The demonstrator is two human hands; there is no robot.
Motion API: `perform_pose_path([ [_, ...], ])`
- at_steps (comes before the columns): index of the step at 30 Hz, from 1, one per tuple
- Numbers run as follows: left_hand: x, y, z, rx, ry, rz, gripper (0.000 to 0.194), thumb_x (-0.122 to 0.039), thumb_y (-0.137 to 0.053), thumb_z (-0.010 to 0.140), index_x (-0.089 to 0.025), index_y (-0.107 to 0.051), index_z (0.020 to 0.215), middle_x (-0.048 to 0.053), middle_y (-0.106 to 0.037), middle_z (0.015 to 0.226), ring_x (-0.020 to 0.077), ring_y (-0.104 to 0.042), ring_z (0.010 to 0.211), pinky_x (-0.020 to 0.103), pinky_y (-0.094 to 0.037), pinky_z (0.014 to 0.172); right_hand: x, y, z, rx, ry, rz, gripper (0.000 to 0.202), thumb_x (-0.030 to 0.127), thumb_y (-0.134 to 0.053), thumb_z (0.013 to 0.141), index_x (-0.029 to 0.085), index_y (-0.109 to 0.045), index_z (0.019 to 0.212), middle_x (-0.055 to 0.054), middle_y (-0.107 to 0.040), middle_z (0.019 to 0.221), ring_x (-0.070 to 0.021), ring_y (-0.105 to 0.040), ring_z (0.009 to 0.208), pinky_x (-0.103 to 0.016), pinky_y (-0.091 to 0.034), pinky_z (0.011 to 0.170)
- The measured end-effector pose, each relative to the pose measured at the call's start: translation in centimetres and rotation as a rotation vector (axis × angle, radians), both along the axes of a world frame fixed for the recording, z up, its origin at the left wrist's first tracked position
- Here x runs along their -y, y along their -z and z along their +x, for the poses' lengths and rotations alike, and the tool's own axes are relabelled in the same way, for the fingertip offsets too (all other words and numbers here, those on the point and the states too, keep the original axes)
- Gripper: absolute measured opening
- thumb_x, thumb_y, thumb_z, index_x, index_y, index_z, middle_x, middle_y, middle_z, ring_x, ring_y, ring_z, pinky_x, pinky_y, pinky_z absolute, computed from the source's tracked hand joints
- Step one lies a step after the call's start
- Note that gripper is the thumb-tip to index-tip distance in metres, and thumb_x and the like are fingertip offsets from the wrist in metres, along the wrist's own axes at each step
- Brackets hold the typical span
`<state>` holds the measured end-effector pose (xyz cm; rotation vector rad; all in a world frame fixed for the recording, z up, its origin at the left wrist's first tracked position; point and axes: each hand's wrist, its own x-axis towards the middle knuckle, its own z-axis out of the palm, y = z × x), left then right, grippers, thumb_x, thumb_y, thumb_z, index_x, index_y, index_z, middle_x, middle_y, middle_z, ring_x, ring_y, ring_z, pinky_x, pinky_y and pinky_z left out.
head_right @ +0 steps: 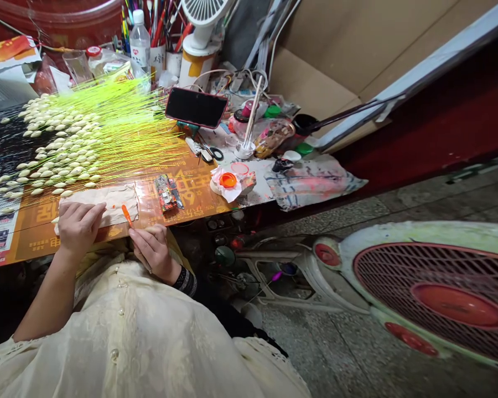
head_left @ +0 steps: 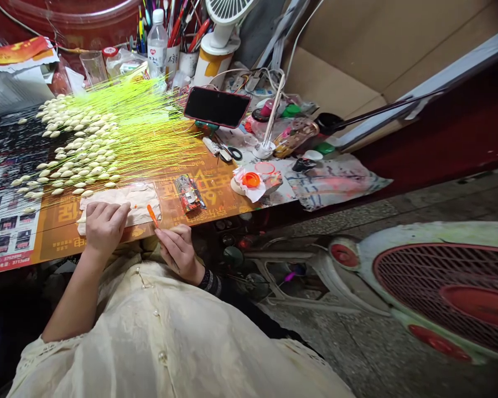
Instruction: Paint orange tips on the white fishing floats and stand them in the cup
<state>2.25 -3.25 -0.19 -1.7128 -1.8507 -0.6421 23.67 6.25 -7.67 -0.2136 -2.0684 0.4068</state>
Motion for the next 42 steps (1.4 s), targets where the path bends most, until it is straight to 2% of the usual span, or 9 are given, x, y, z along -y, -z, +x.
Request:
perform_pose_path([
  [3,0.0,0.0,0.1,-0.001,-0.008,-0.008,0.018,-0.023,-0.059,0.099,-0.027,-0.07,0.112,0.002,-0.075,0.085,0.0177,-0.062,0.079,0.038,-0.038,0.082,0.2,-0.3,-0.2,0.016,-0.027,0.016,0.055,0.015,-0.055,0.098,0.021,-0.047,0.152,-0.009,-0.073,0.119,-0.0219,-0.058,0.106,-0.041,-0.049,0.097],
  [9,0.1,-0.1,0.3,-0.031,-0.016,-0.015,0.018,-0.022,-0.059,0.099,-0.025,-0.07,0.113,0.002,-0.075,0.086,0.0179,-0.06,0.079,0.037,-0.037,0.082,0.8,-0.6,-1.0,0.006,-0.031,0.023,0.062,0.011,-0.057,0.096,0.021,-0.043,0.155,-0.008,-0.073,0.12,-0.0212,-0.058,0.104,-0.04,-0.047,0.096],
  [20,0.1,0.3,0.2,0.002,-0.012,-0.005,0.019,-0.022,-0.059,0.099,-0.026,-0.071,0.114,0.002,-0.075,0.086,0.0179,-0.062,0.079,0.039,-0.038,0.082,1.0,0.5,-1.4,0.083,-0.002,0.004,0.061,0.015,-0.055,0.098,0.028,-0.042,0.156,-0.005,-0.073,0.125,-0.0205,-0.059,0.108,-0.039,-0.045,0.098],
  [27,0.2,0.4,0.1,0.03,-0.02,-0.02,0.02,-0.024,-0.058,0.099,-0.027,-0.071,0.114,0.003,-0.075,0.086,0.0186,-0.063,0.08,0.04,-0.038,0.082,1.0,-0.1,-1.4,0.065,-0.007,-0.003,0.064,0.014,-0.055,0.098,0.027,-0.038,0.158,-0.006,-0.073,0.125,-0.0213,-0.059,0.107,-0.04,-0.045,0.097],
  [31,0.2,0.2,0.2,-0.02,-0.021,-0.014,0.018,-0.022,-0.06,0.099,-0.025,-0.07,0.113,0.002,-0.075,0.086,0.0182,-0.062,0.079,0.039,-0.038,0.081,0.9,-0.3,-1.3,0.043,-0.021,-0.003,0.065,0.012,-0.056,0.098,0.025,-0.037,0.159,-0.007,-0.073,0.124,-0.0213,-0.059,0.107,-0.04,-0.046,0.098],
  [42,0.5,0.2,0.2,0.006,-0.036,-0.01,0.019,-0.025,-0.058,0.1,-0.027,-0.071,0.114,0.002,-0.075,0.087,0.0178,-0.062,0.08,0.039,-0.037,0.083,0.8,1.6,-0.8,0.091,-0.008,0.002,0.056,0.019,-0.056,0.099,0.024,-0.047,0.154,-0.009,-0.073,0.124,-0.0219,-0.06,0.107,-0.042,-0.048,0.1],
])
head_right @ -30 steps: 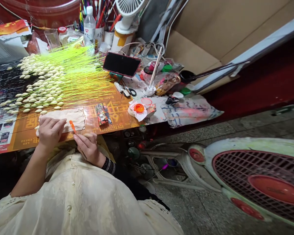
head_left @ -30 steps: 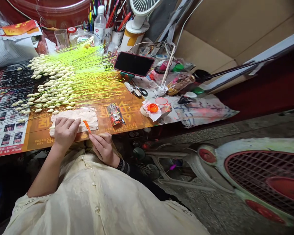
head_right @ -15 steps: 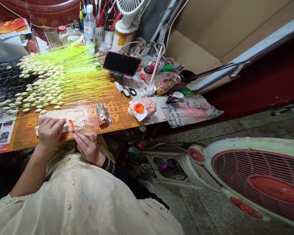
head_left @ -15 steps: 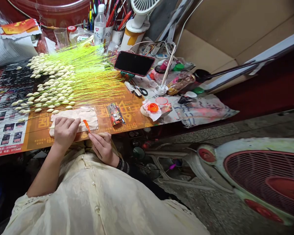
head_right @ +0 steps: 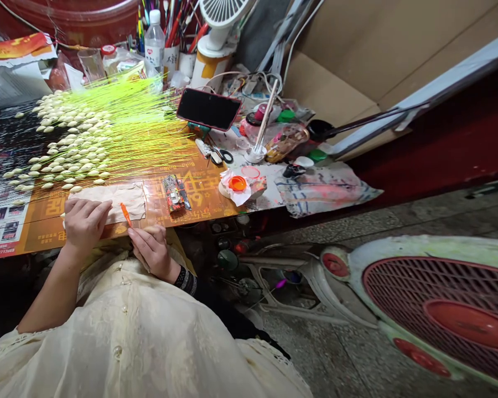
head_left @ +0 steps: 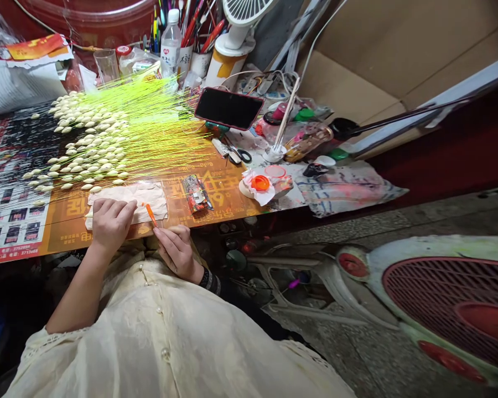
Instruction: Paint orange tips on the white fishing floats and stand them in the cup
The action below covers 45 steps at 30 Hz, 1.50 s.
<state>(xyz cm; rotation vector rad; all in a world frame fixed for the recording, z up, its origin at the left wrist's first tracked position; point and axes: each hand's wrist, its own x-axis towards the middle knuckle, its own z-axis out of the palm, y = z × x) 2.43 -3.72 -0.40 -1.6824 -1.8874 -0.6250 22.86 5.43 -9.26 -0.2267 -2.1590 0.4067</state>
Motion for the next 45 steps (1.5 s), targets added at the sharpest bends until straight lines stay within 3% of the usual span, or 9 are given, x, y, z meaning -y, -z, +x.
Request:
perform_pose_path([
  [7,2.6,-0.2,-0.7,0.009,-0.082,0.031,0.016,-0.025,-0.059,0.099,-0.028,-0.071,0.11,0.003,-0.075,0.088,0.0195,-0.061,0.085,0.042,-0.034,0.09,0.5,-0.8,-0.8,-0.091,-0.056,0.052,0.061,0.015,-0.055,0.097,0.023,-0.041,0.156,-0.007,-0.074,0.118,-0.0208,-0.061,0.102,-0.042,-0.047,0.099],
  [11,3.6,0.0,-1.2,0.014,-0.079,0.039,0.017,-0.025,-0.059,0.099,-0.027,-0.071,0.111,0.004,-0.074,0.09,0.0202,-0.061,0.086,0.04,-0.038,0.088,1.0,-1.1,-1.5,-0.09,-0.084,0.063,0.056,0.015,-0.053,0.098,0.022,-0.046,0.153,-0.008,-0.074,0.118,-0.0207,-0.059,0.103,-0.041,-0.048,0.097],
  [19,3.8,0.2,-1.3,0.017,-0.082,0.041,0.018,-0.026,-0.059,0.099,-0.026,-0.073,0.111,0.005,-0.074,0.092,0.0202,-0.06,0.087,0.04,-0.039,0.088,1.5,-0.8,-1.8,0.03,-0.033,0.065,0.043,0.018,-0.051,0.101,0.022,-0.057,0.143,-0.009,-0.072,0.126,-0.0212,-0.058,0.108,-0.041,-0.048,0.097],
  [33,3.7,0.1,-1.4,-0.02,-0.049,0.086,0.019,-0.023,-0.063,0.097,-0.024,-0.072,0.113,0.004,-0.074,0.09,0.0195,-0.06,0.087,0.038,-0.04,0.088,1.4,-1.1,-1.6,-0.041,-0.069,0.036,0.065,0.013,-0.056,0.098,0.021,-0.036,0.159,-0.01,-0.072,0.126,-0.0208,-0.058,0.109,-0.039,-0.05,0.099],
  [45,3.7,0.4,-1.3,-0.023,-0.062,0.091,0.018,-0.022,-0.064,0.097,-0.023,-0.072,0.112,0.004,-0.075,0.091,0.0199,-0.06,0.087,0.039,-0.041,0.089,2.2,-0.1,-2.7,-0.02,-0.083,0.099,0.048,0.018,-0.055,0.1,0.022,-0.053,0.148,-0.009,-0.073,0.123,-0.0198,-0.061,0.108,-0.04,-0.048,0.101],
])
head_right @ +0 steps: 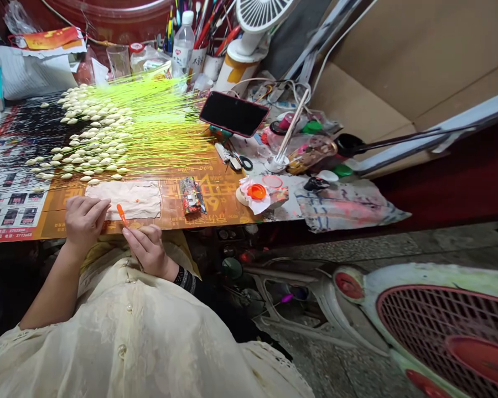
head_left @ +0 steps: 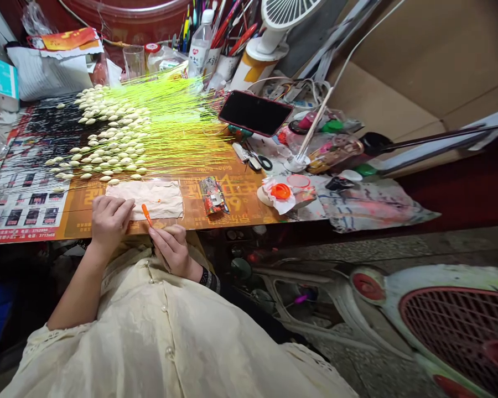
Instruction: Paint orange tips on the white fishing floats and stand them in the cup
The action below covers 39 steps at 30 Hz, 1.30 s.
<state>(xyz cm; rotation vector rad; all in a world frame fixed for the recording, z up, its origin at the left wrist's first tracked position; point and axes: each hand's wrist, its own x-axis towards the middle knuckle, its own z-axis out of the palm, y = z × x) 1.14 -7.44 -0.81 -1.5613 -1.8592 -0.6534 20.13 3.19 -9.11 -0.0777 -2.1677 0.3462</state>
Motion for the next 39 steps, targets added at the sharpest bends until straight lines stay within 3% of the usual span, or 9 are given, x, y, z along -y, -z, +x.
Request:
perform_pose_path([
  [28,0.5,0.2,0.1,0.061,-0.024,-0.023,0.02,-0.025,-0.059,0.099,-0.024,-0.072,0.114,0.006,-0.075,0.098,0.0212,-0.063,0.093,0.04,-0.042,0.091,0.1,-0.1,-0.2,-0.051,-0.035,-0.016,0.057,0.016,-0.058,0.099,0.018,-0.044,0.154,-0.011,-0.073,0.121,-0.0211,-0.061,0.108,-0.04,-0.05,0.1],
  [34,2.0,0.5,-0.7,0.123,-0.07,-0.003,0.022,-0.026,-0.06,0.099,-0.027,-0.072,0.117,0.008,-0.074,0.109,0.0223,-0.065,0.102,0.041,-0.042,0.094,0.3,-0.7,-0.5,-0.083,-0.078,0.014,0.045,0.016,-0.056,0.099,0.018,-0.057,0.144,-0.01,-0.072,0.12,-0.0204,-0.059,0.108,-0.04,-0.048,0.101],
  [39,2.6,0.7,-0.7,0.102,-0.091,0.014,0.023,-0.026,-0.059,0.099,-0.027,-0.072,0.119,0.008,-0.074,0.108,0.0221,-0.065,0.099,0.041,-0.043,0.094,0.9,-0.9,-1.2,-0.056,-0.077,0.033,0.044,0.015,-0.053,0.099,0.018,-0.056,0.143,-0.009,-0.073,0.122,-0.0204,-0.058,0.108,-0.04,-0.048,0.101],
])
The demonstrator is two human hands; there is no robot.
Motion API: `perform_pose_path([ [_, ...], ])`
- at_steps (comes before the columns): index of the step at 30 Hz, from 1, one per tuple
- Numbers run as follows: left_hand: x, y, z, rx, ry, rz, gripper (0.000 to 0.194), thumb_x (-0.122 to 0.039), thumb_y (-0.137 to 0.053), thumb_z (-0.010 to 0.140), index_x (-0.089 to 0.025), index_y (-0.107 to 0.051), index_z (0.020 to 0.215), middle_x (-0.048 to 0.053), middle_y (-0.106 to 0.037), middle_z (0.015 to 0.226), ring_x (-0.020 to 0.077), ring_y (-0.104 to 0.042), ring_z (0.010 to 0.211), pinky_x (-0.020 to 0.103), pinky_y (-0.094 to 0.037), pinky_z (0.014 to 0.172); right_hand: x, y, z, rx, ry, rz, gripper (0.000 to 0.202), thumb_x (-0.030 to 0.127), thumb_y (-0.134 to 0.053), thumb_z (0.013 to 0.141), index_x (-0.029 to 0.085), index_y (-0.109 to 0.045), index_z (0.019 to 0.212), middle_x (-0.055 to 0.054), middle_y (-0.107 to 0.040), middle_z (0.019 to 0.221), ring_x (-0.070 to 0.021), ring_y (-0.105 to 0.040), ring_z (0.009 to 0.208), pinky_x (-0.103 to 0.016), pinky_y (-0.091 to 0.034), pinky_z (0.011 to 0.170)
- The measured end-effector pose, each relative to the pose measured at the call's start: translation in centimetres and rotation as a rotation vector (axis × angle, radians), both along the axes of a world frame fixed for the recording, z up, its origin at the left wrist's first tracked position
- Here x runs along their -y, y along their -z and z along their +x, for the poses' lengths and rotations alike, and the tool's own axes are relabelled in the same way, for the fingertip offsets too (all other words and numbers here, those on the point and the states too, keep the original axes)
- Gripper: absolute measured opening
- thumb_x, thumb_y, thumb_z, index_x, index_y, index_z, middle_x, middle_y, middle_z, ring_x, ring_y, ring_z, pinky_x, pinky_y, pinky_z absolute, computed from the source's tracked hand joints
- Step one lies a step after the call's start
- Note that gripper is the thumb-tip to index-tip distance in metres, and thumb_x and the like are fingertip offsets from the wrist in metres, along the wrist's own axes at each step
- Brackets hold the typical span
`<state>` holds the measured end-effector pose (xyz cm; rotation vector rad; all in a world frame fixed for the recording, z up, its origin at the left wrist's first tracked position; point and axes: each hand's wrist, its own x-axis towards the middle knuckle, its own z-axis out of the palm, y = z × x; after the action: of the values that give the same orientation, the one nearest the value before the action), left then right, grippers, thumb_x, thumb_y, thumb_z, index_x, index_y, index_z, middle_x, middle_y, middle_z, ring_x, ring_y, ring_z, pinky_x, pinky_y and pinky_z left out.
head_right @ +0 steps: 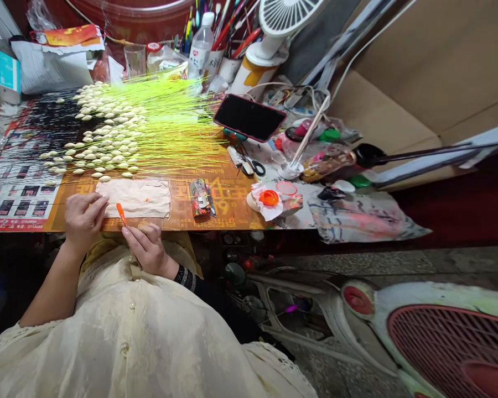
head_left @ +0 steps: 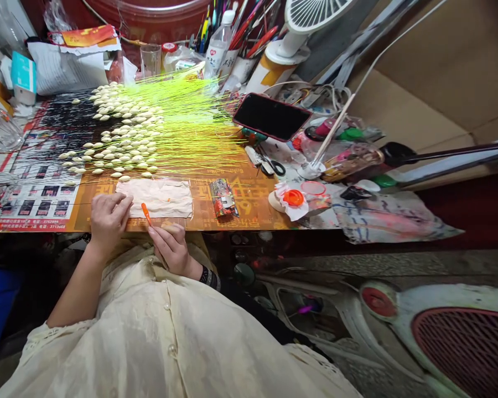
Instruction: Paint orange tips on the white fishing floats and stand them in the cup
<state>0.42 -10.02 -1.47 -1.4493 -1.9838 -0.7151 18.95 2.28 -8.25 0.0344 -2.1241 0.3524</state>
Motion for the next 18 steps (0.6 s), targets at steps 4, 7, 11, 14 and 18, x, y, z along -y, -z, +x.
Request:
perform_pose_path([
  [4,-0.06,-0.14,0.15,-0.032,0.001,-0.007,0.024,-0.024,-0.059,0.099,-0.025,-0.071,0.12,0.009,-0.074,0.107,0.0216,-0.063,0.098,0.04,-0.042,0.092,0.3,0.05,-0.39,0.033,0.022,0.023,0.043,0.016,-0.051,0.1,0.018,-0.057,0.143,-0.009,-0.072,0.123,-0.0207,-0.058,0.108,-0.04,-0.048,0.103],
  [7,-0.02,-0.06,0.16,-0.024,0.001,-0.013,0.024,-0.023,-0.059,0.098,-0.025,-0.07,0.12,0.008,-0.074,0.109,0.0213,-0.063,0.098,0.04,-0.042,0.093,0.39,0.34,-0.47,0.078,0.021,0.021,0.045,0.017,-0.052,0.101,0.019,-0.055,0.146,-0.009,-0.072,0.125,-0.0203,-0.059,0.107,-0.04,-0.047,0.104],
  [11,0.08,0.24,0.11,0.043,0.0,-0.02,0.026,-0.025,-0.059,0.099,-0.028,-0.071,0.121,0.009,-0.074,0.11,0.0223,-0.064,0.1,0.042,-0.042,0.095,0.51,0.72,-0.55,0.121,0.028,0.012,0.049,0.021,-0.055,0.101,0.021,-0.051,0.15,-0.01,-0.071,0.128,-0.0211,-0.06,0.11,-0.04,-0.046,0.104],
  [14,0.1,0.35,0.09,0.024,0.0,-0.013,0.026,-0.026,-0.058,0.099,-0.027,-0.071,0.122,0.009,-0.074,0.11,0.0225,-0.065,0.1,0.042,-0.043,0.095,0.6,0.6,-0.63,0.083,0.033,0.007,0.052,0.019,-0.053,0.101,0.02,-0.048,0.153,-0.01,-0.072,0.126,-0.0211,-0.06,0.109,-0.04,-0.047,0.103],
  [18,0.08,0.37,0.09,0.046,0.001,-0.01,0.027,-0.027,-0.058,0.099,-0.028,-0.071,0.123,0.01,-0.074,0.11,0.0229,-0.064,0.1,0.043,-0.043,0.096,0.63,0.22,-0.66,0.072,0.041,0.011,0.05,0.019,-0.051,0.102,0.02,-0.05,0.152,-0.01,-0.072,0.126,-0.0211,-0.059,0.108,-0.039,-0.047,0.102],
])
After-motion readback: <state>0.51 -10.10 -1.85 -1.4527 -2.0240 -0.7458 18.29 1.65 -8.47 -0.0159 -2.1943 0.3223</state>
